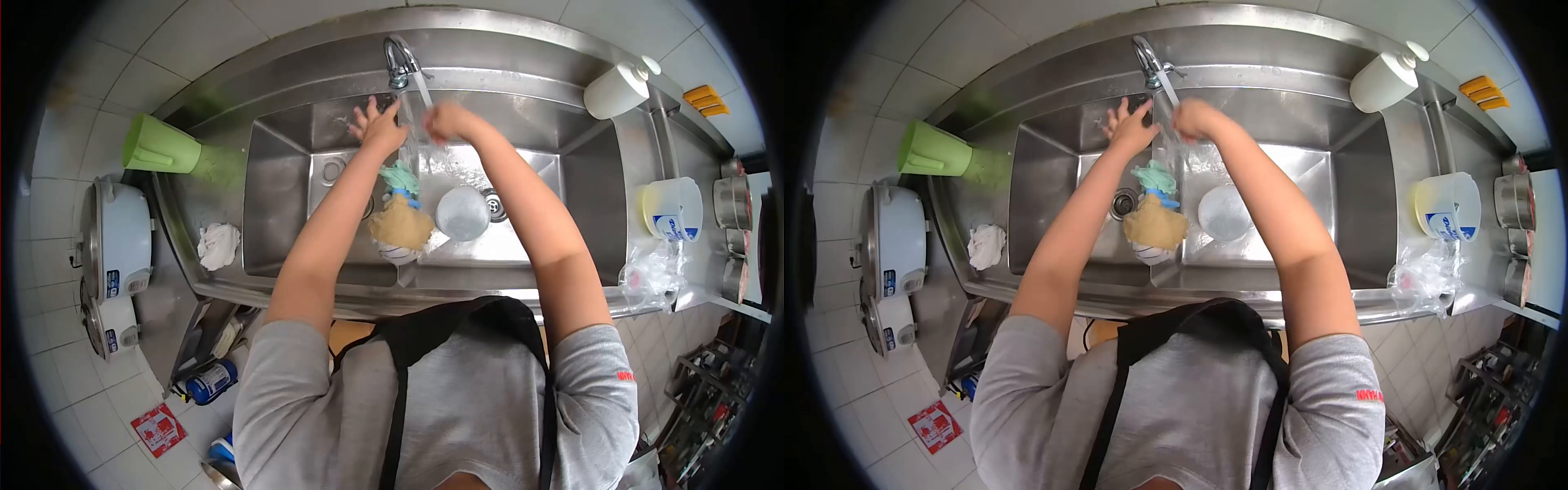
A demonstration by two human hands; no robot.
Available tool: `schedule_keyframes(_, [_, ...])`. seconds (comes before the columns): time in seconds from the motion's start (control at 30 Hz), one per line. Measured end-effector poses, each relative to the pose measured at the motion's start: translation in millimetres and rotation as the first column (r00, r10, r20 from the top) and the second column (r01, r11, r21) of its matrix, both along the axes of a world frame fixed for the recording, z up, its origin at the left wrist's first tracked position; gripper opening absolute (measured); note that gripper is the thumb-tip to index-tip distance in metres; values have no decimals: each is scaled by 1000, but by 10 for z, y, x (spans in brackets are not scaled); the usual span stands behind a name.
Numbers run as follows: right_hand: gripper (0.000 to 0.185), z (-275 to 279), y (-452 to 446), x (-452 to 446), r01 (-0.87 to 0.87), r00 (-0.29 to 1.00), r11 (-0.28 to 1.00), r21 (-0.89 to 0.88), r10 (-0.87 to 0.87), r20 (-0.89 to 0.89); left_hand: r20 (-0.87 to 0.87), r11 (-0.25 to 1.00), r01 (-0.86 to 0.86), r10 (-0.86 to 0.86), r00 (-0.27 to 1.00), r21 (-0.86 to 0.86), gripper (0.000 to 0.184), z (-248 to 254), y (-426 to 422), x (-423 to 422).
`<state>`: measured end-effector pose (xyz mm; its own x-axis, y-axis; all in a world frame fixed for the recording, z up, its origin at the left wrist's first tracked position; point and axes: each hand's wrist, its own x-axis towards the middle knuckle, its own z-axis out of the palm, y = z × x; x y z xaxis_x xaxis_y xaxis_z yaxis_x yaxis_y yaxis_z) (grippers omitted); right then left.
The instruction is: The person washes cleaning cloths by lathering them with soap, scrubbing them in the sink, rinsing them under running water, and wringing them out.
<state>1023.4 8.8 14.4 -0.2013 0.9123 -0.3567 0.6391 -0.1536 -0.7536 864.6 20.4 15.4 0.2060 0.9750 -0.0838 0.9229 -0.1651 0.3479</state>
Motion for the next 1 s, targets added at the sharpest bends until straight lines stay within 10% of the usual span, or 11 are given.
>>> schedule_keyframes(0.1, [26,-306,-502,-273,-287,957,934,-212,269,-107,-46,987,-11,4,999,-163,50,-36,-26,-354])
schedule_keyframes(0.13, [38,-374,-713,-409,-465,884,885,-31,462,-73,-8,985,-4,3,1000,-173,49,-148,3,-487])
schedule_keyframes(0.3, [86,-491,-1637,-992,-60,978,974,220,101,-180,136,966,51,-16,991,-255,49,-247,-214,-886])
schedule_keyframes(0.4, [67,-516,-1698,-1012,8,967,971,238,53,-248,281,902,58,71,957,-428,50,-390,-419,-1129])
schedule_keyframes(0.53, [50,-499,-1669,-944,34,945,956,291,64,-320,57,569,122,-131,990,-813,38,-337,-864,-1256])
schedule_keyframes(0.63, [42,-188,-1639,-809,108,779,988,113,-13,-626,606,513,541,-50,794,-666,35,-346,-1227,-1420])
schedule_keyframes(0.83, [44,577,-1496,-143,99,673,978,183,70,-736,663,654,430,150,733,-622,37,444,-1285,-1053])
schedule_keyframes(1.0, [44,-104,-1527,383,179,632,984,2,-114,-766,794,641,559,134,593,-526,30,618,-1348,-369])
